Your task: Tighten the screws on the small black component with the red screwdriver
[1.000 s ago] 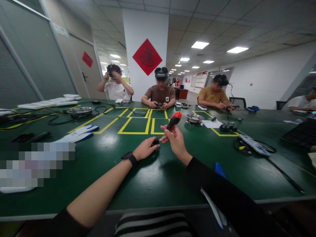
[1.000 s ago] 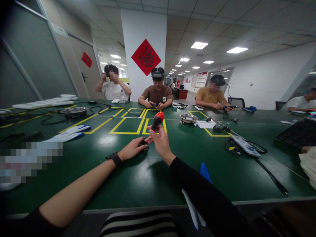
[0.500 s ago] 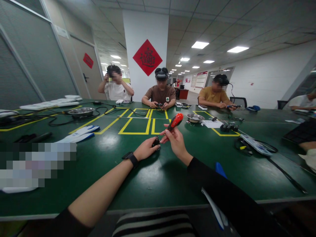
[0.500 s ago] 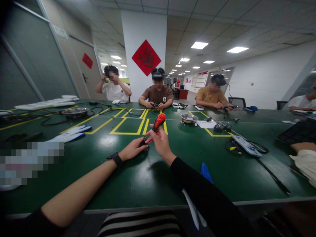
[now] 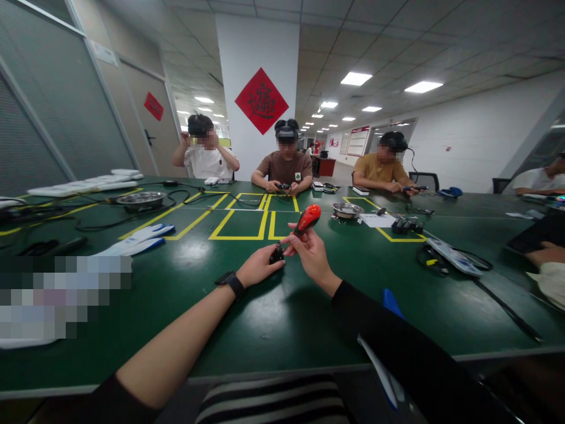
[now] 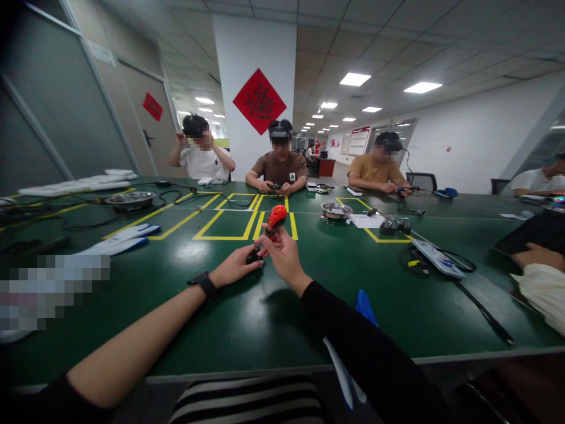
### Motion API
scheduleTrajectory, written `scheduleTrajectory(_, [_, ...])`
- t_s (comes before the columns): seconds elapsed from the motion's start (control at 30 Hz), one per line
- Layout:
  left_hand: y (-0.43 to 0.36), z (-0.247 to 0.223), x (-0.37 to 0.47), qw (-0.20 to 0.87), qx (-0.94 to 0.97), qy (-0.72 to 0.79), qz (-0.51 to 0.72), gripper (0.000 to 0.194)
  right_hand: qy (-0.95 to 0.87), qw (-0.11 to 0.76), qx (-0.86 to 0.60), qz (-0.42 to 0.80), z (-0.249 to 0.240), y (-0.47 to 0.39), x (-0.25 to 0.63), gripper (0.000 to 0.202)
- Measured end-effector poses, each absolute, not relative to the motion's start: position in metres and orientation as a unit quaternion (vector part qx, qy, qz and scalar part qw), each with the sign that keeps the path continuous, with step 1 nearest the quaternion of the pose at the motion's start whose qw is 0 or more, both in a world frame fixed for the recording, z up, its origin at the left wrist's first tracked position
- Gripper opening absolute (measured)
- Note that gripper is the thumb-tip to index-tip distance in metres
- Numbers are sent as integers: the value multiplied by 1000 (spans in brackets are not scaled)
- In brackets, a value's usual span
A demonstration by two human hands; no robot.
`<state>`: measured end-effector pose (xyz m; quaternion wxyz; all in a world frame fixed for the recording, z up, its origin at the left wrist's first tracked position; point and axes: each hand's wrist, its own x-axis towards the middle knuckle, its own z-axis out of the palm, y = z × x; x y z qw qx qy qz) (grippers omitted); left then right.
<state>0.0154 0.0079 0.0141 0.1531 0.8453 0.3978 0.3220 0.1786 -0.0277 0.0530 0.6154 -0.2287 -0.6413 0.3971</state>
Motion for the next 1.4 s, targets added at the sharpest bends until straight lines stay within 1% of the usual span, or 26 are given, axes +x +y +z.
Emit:
scheduleTrajectory(0.5, [6,17,15,169,848,390,317,21,-635,616,-231,404,52,-26,178,35])
scheduleTrajectory(0.67, [7,16,14,163,852,381,319,21,-616,630,-233,410,52,-24,178,33])
scheduleTrajectory(0.93, [9,14,15,159,845,399,320,19,-637,606,-202,432,55,-25,178,31])
scheduleTrajectory(1.07, [9,14,14,162,844,398,320,20,-629,617,-218,420,54,-24,177,27])
scheduleTrajectory(1.23, [10,13,14,164,849,384,322,22,-605,637,-227,420,53,-21,178,32])
scheduleTrajectory(1.4, [8,14,15,163,847,389,325,25,-595,645,-228,421,54,-21,176,31])
